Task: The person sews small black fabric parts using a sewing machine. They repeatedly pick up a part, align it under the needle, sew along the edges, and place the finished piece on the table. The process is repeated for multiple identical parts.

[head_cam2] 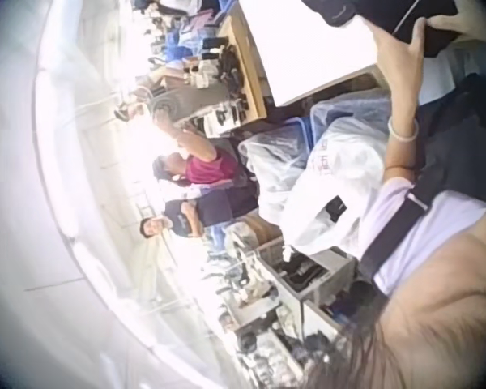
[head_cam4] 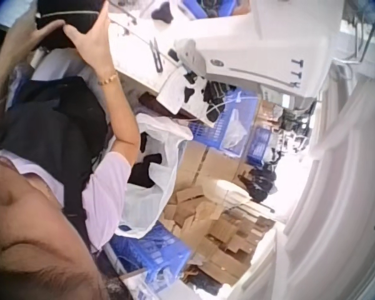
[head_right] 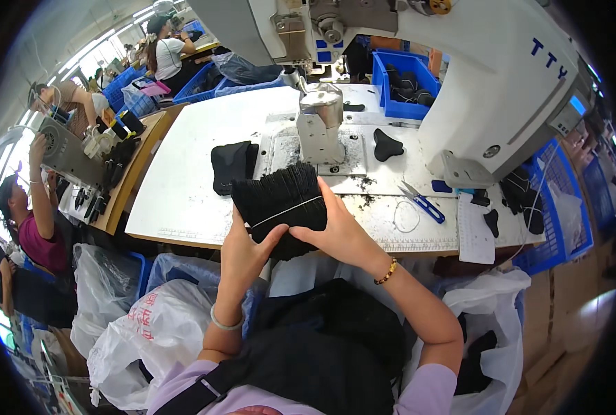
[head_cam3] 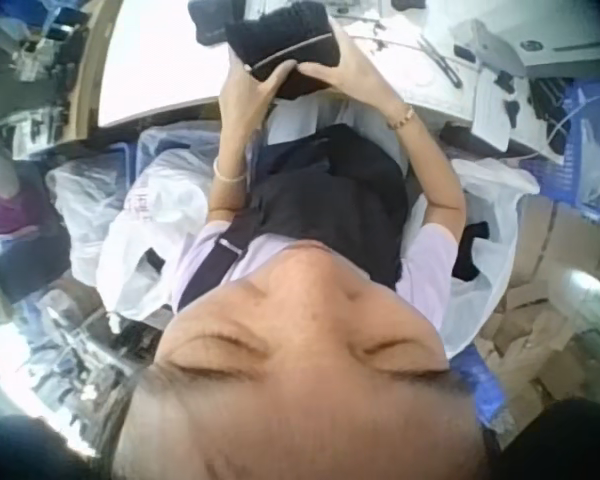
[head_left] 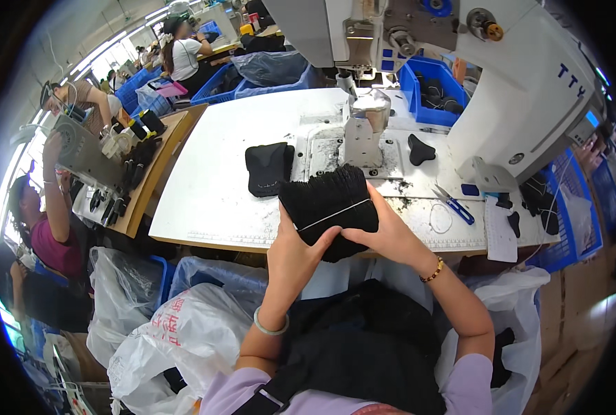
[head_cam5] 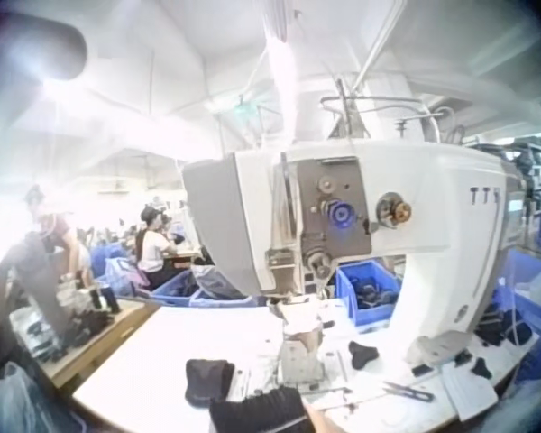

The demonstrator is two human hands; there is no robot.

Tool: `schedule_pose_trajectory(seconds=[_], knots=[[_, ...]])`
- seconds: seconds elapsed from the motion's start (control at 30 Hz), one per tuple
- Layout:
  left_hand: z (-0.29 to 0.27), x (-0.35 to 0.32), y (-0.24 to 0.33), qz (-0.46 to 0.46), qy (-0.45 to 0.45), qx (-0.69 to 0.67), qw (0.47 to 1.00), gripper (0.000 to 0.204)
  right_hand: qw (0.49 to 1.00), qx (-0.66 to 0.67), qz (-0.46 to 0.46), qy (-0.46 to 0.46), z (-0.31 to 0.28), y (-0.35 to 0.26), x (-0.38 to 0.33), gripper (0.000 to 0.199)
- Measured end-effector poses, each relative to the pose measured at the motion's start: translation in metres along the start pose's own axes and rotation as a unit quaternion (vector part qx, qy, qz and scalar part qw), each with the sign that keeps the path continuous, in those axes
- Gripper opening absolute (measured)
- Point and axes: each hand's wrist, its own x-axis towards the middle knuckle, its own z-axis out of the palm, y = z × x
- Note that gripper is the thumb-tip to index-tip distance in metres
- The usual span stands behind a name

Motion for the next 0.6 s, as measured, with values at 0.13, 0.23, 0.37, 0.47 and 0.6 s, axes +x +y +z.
schedule_pose_trajectory(seconds=[0.13, 0.23, 0.37, 0.47, 0.6], knots=[[0.003, 0.005, 0.006, 0.022, 0.005, 0.041, 0.999, 0.090, 0.991, -0.134, 0.021, -0.009, 0.001, -0.013, 0.009, 0.100], [0.003, 0.015, 0.007, -0.009, -0.014, 0.072, 0.997, 0.085, 0.965, -0.260, 0.017, 0.020, 0.006, -0.019, 0.013, 0.099], [0.007, 0.019, 0.006, -0.059, -0.016, 0.106, 0.992, 0.093, 0.955, -0.286, -0.004, 0.084, 0.017, -0.018, 0.010, 0.095], [0.012, 0.021, 0.012, -0.071, 0.008, 0.107, 0.992, 0.096, 0.949, -0.286, -0.017, 0.128, 0.029, -0.022, 0.005, 0.092], [0.016, 0.020, 0.016, -0.061, 0.027, 0.038, 0.997, 0.094, 0.955, -0.257, -0.019, 0.147, 0.028, -0.020, -0.003, 0.095]])
